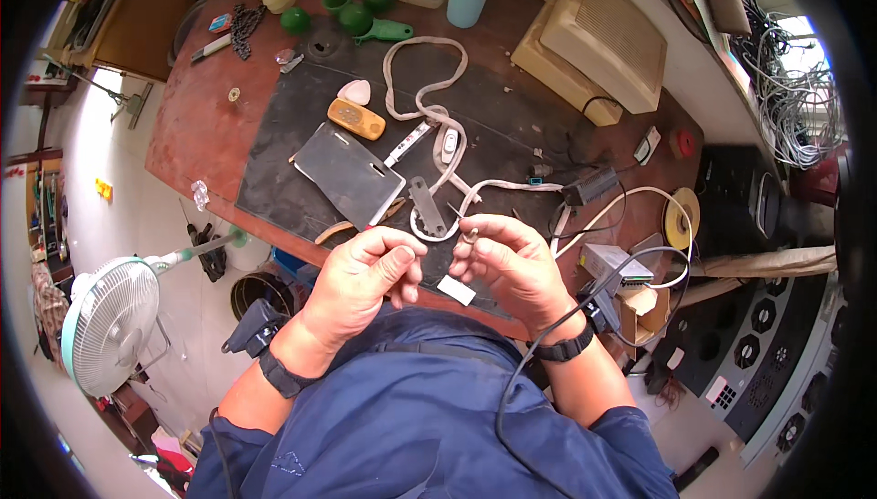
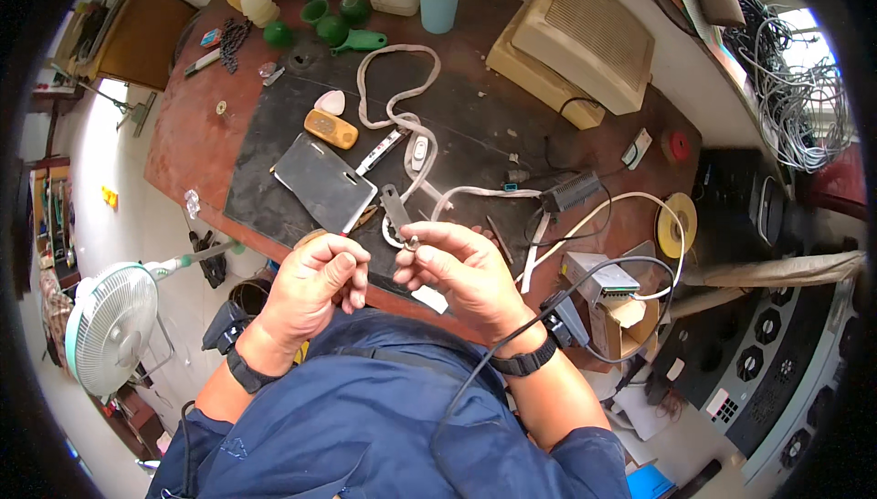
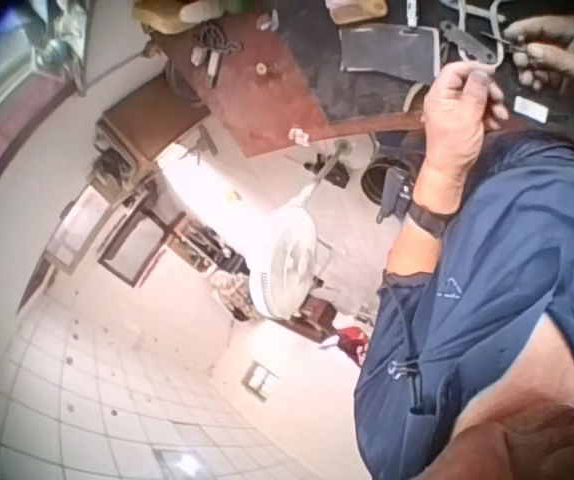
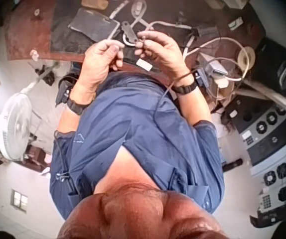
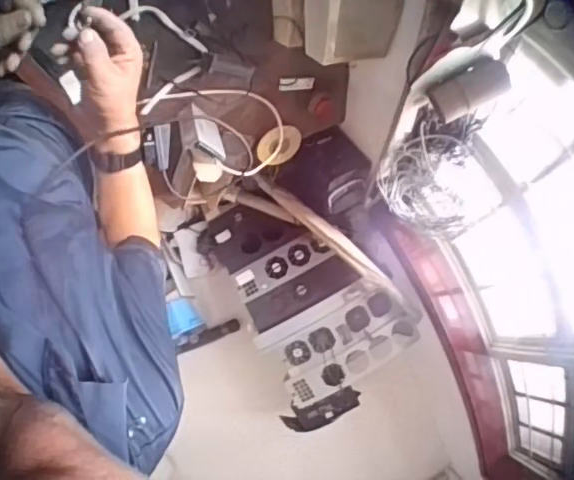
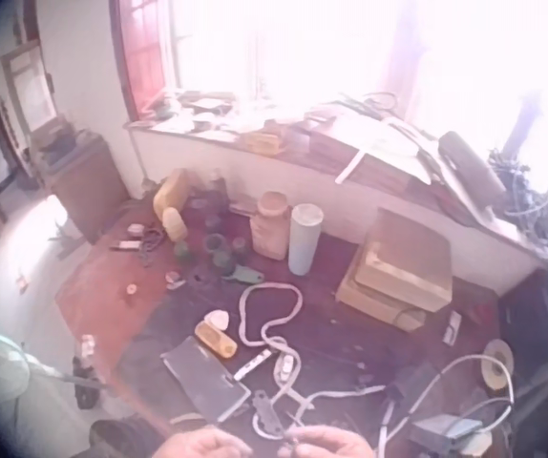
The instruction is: Assembling or repairing small electronic components, including using pliers and applying adhesive to a metal plate.
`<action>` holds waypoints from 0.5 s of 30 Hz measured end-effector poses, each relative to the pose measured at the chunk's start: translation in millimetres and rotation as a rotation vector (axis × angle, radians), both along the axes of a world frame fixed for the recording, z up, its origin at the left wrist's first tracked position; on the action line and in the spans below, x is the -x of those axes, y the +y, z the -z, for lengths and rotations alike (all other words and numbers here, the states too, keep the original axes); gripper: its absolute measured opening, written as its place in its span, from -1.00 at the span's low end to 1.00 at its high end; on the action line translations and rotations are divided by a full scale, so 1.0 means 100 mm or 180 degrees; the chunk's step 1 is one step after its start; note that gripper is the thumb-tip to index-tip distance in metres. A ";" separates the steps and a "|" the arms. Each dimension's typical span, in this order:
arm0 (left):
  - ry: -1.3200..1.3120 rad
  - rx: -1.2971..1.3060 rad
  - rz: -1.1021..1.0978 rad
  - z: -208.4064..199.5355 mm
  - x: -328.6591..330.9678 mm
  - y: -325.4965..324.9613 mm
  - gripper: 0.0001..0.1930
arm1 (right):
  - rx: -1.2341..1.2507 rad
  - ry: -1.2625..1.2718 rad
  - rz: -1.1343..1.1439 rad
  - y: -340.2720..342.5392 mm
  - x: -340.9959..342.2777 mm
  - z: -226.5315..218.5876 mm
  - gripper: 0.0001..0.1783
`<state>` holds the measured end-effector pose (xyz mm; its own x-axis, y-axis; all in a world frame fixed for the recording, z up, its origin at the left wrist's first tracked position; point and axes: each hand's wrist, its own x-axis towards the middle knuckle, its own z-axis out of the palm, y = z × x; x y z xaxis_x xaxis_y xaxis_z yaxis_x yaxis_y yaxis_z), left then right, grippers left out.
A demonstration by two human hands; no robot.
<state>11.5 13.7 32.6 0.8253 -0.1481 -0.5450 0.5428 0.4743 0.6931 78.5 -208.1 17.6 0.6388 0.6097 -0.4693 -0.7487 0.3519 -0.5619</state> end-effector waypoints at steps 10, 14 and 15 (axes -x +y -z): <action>-0.0427 -0.0041 -0.0066 -0.21 -0.07 -0.14 -0.77 | -0.0208 0.0201 0.0015 -0.08 0.13 -0.19 -0.67; -0.0345 -0.0092 0.0040 -0.22 -0.03 -0.15 -0.79 | -0.0226 0.0202 0.0038 -0.09 0.16 -0.21 -0.70; -0.0363 -0.0128 0.0044 -0.22 -0.03 -0.16 -0.80 | -0.0228 0.0147 0.0065 -0.09 0.16 -0.21 -0.71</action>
